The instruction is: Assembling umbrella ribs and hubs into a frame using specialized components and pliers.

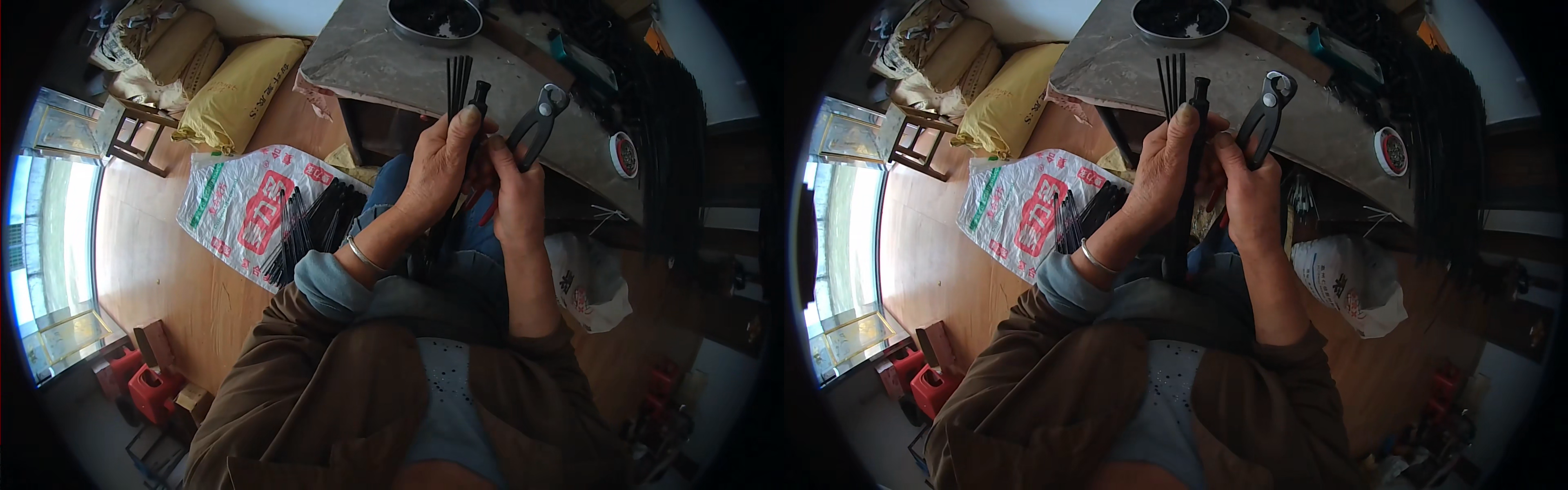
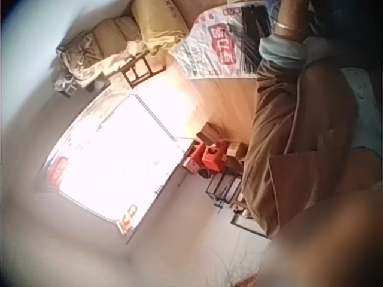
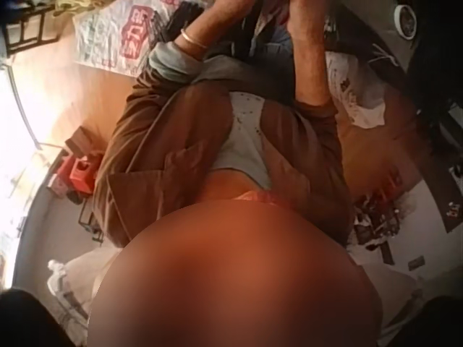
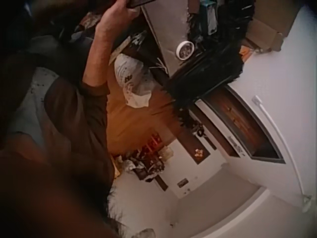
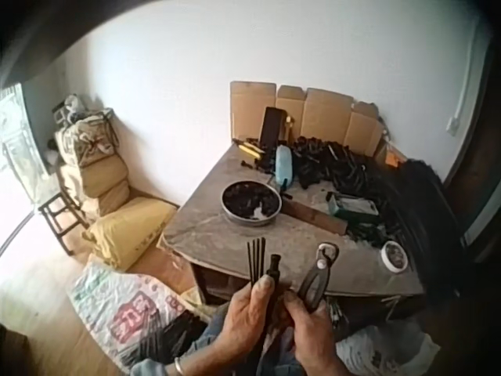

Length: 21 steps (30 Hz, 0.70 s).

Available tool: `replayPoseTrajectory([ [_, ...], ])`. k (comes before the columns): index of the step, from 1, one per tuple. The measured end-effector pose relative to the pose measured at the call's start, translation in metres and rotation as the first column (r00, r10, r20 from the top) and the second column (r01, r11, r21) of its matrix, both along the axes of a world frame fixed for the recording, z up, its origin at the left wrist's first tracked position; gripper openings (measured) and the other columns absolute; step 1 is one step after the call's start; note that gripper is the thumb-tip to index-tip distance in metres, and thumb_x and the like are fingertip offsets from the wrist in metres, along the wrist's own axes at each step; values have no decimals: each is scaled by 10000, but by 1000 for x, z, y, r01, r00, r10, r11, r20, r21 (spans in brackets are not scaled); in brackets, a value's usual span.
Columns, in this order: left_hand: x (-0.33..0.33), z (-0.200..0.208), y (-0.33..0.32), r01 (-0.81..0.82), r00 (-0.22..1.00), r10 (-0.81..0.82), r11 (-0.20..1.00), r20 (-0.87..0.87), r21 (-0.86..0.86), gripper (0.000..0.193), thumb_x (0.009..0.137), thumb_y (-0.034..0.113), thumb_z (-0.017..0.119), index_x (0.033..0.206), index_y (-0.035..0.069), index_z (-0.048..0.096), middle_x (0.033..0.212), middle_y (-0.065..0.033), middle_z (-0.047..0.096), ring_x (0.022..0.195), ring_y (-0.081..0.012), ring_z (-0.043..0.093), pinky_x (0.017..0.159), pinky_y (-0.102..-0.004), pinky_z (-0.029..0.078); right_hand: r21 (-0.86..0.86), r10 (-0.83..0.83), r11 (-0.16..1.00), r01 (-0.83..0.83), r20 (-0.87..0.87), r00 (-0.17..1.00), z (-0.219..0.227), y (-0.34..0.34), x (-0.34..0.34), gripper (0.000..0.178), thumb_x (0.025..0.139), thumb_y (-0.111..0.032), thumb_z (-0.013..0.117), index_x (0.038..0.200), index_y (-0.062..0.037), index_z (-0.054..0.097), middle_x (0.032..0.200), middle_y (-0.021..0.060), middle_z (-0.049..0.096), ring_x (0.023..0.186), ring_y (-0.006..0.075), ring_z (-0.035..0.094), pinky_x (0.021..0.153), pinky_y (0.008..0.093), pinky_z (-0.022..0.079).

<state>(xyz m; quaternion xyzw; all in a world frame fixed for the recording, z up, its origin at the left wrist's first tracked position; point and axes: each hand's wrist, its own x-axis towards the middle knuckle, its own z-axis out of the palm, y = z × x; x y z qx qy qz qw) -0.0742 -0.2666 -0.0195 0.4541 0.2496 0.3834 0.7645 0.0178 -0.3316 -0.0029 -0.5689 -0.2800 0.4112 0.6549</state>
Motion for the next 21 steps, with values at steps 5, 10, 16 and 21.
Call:
replayPoseTrajectory([
  [5, 1, 0, -1, -21, 1000, 20, 1000, 16, 24, 522, 993, 465, 406, 1014, -15, 611, 702, -22, 581, 545, -58, 510, 466, -199, 398, 10, -21, 1000, 21, -12, 1000, 0, -2, -2, 230, 943, -224, 581, 805, -40, 578, 660, 20, 574, 527, 100, 563, 462, 231, 446],
  [10, 1, -2, 0, 11, 1000, -11, 1000, 28, -3, 518, 992, 462, 413, 1009, -15, 613, 724, -19, 590, 571, -56, 518, 487, -201, 408, 8, 11, 1000, -11, -3, 1000, 2, -3, -3, 204, 950, -242, 569, 847, -67, 577, 695, -10, 520, 602, 89, 508, 543, 238, 418],
  [16, 1, -1, -2, -24, 999, 23, 1000, 44, 13, 498, 971, 488, 451, 984, 12, 599, 628, 4, 535, 502, -42, 464, 439, -187, 347, -6, 2, 1000, -2, 8, 1000, 3, -4, -3, 193, 949, -232, 571, 833, -78, 571, 683, -18, 501, 594, 85, 487, 539, 235, 399],
  [21, 2, 2, -3, -15, 999, 15, 1000, 38, -15, 490, 973, 480, 453, 980, 13, 602, 634, 6, 540, 522, -43, 482, 450, -189, 363, -10, -23, 1000, 23, 4, 1000, 6, -4, -5, 185, 947, -222, 573, 831, -77, 574, 681, -23, 501, 589, 80, 481, 535, 231, 391],
])
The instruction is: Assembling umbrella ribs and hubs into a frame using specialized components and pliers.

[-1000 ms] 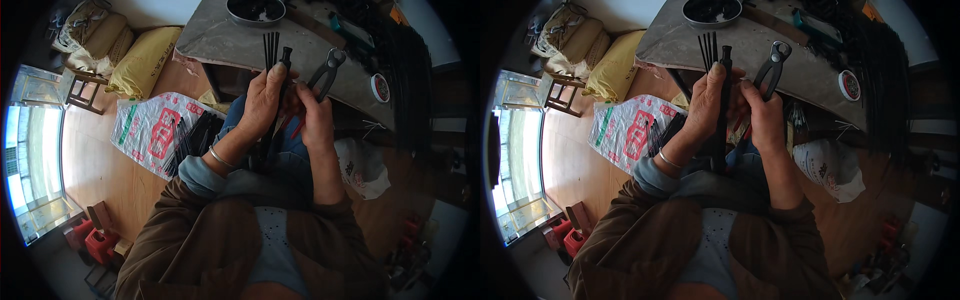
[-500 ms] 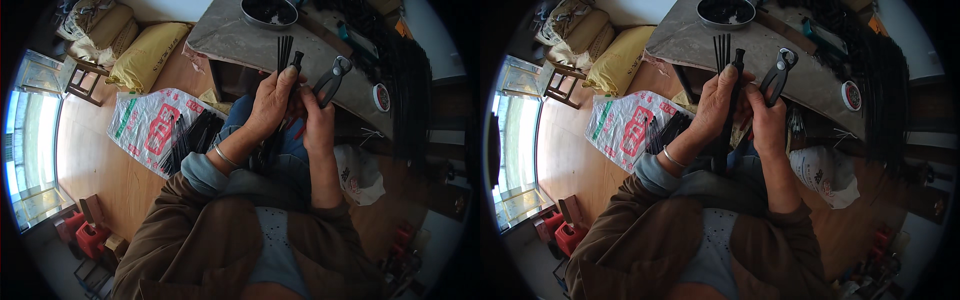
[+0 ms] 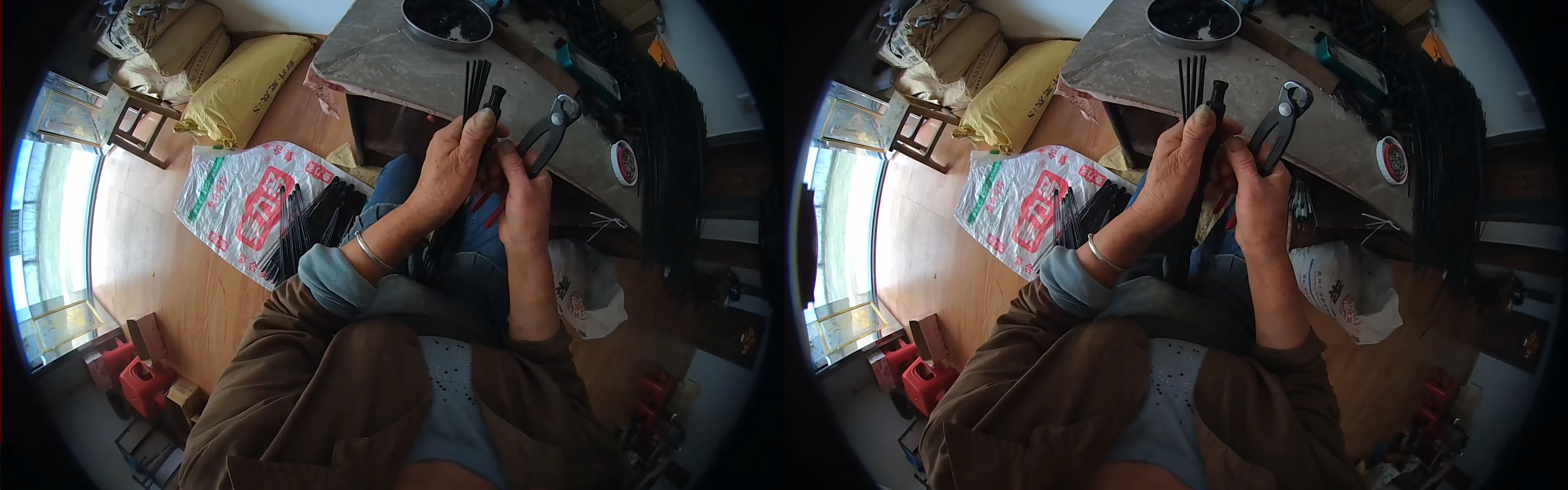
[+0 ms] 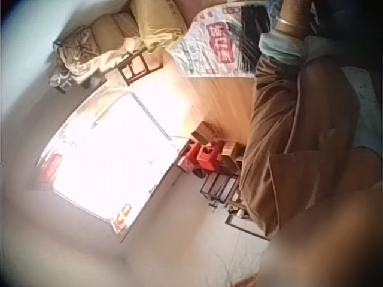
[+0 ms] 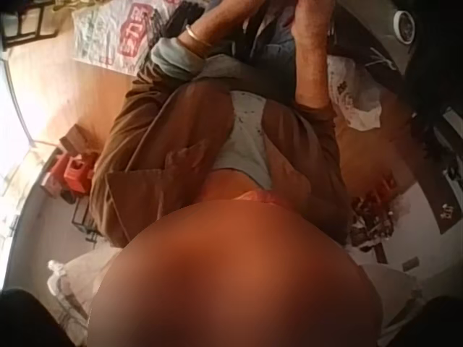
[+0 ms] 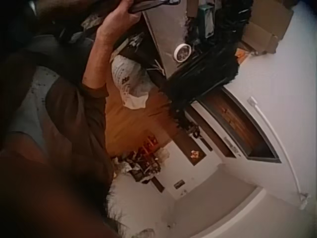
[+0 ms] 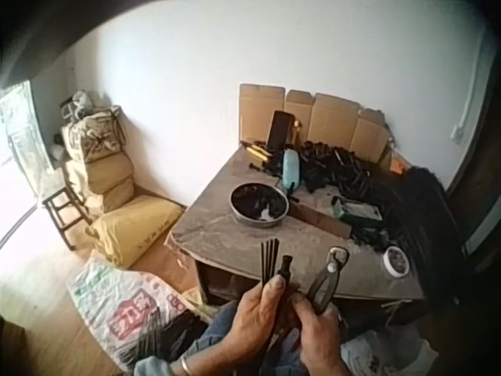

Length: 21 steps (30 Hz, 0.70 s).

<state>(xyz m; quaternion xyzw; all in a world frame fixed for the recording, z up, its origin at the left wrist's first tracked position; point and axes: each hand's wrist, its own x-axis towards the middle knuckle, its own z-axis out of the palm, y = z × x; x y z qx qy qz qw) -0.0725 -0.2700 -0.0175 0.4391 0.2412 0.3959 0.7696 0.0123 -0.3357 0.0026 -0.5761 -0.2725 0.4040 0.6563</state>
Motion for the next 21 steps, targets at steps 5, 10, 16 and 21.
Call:
replayPoseTrajectory([
  [5, -2, 0, 0, 14, 1000, -14, 1000, 0, 11, 489, 975, 476, 451, 983, 11, 603, 640, 8, 544, 533, -44, 495, 457, -190, 371, 18, -16, 1000, 15, 52, 999, -2, -2, -3, 171, 944, -207, 582, 878, -51, 598, 691, -16, 529, 588, 72, 492, 516, 228, 386],
  [10, -5, 8, 2, 55, 998, -55, 998, 16, 5, 546, 978, 511, 402, 968, 3, 601, 640, -13, 549, 485, -60, 482, 410, -206, 345, 66, 8, 997, -32, 332, 943, 3, 0, 6, 223, 925, -246, 623, 947, -24, 626, 675, -24, 555, 578, 54, 488, 507, 220, 371],
  [16, -14, 0, 9, 240, 970, -238, 969, -46, 65, 648, 951, 609, 343, 1026, 13, 584, 636, -26, 531, 462, -83, 468, 422, -218, 364, -135, 282, 959, -250, 331, 901, 31, -2, 21, 260, 888, -215, 668, 958, 31, 619, 748, 42, 631, 596, 123, 604, 541, 242, 490],
  [21, -11, -3, 13, 235, 972, -235, 972, -11, 18, 658, 951, 607, 349, 967, 3, 608, 631, -36, 547, 453, -85, 454, 406, -222, 350, -304, 389, 907, -291, 343, 855, 24, -6, 44, 291, 934, -269, 597, 926, 22, 606, 704, 75, 604, 535, 132, 597, 500, 256, 490],
])
